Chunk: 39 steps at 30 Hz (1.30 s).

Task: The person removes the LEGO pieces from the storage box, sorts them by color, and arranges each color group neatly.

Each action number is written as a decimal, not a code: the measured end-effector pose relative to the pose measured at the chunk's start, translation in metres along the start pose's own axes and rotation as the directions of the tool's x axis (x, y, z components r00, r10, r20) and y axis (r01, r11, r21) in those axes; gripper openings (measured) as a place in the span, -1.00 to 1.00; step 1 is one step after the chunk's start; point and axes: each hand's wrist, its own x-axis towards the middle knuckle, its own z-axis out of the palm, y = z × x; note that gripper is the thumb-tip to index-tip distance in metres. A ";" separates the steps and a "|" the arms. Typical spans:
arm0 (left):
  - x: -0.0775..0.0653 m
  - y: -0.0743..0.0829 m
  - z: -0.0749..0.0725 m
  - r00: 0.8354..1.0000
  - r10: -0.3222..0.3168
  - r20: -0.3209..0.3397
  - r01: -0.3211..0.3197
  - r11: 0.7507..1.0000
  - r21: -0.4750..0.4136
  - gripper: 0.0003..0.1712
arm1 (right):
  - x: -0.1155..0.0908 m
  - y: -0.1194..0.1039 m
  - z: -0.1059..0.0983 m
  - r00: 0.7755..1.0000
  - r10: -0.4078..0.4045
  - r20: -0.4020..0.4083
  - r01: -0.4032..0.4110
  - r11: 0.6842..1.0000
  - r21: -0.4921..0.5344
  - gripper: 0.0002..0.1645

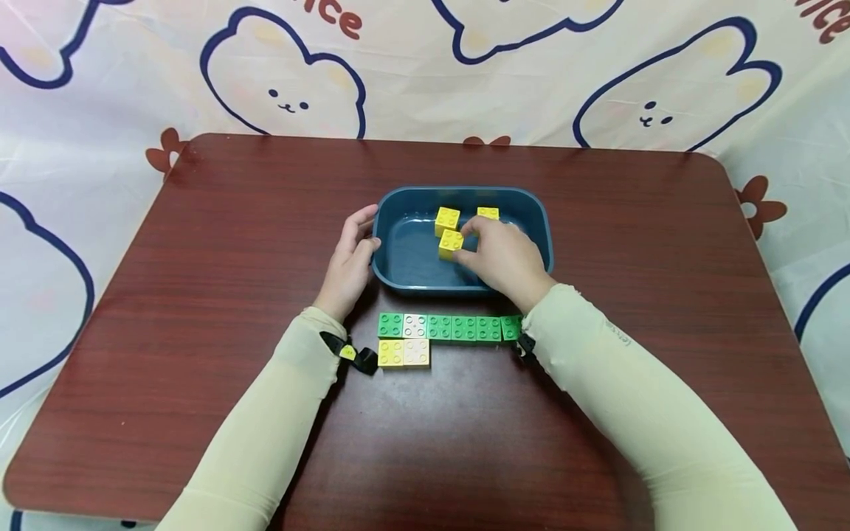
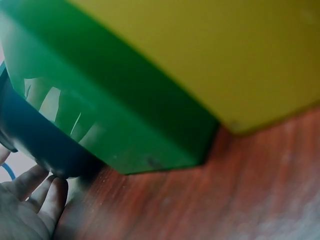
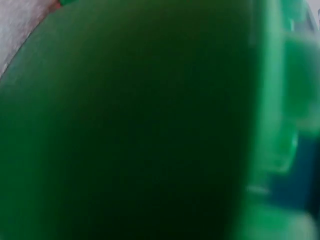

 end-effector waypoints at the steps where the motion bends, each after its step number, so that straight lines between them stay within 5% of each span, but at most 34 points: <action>1: 0.000 0.000 0.000 1.000 0.001 0.000 -0.001 1.000 0.000 -0.42 | 0.000 -0.001 0.000 1.000 0.001 -0.003 -0.001 1.000 -0.009 -0.49; 13: 0.000 0.001 0.001 1.000 0.001 -0.007 -0.001 1.000 0.007 -0.42 | -0.003 -0.005 0.002 1.000 0.009 -0.023 -0.011 0.997 -0.080 -0.56; 39: -0.001 0.001 0.000 1.000 -0.027 0.010 0.026 0.999 0.030 -0.43 | -0.043 -0.013 -0.011 0.987 -0.116 -0.115 0.117 0.993 -0.001 -0.60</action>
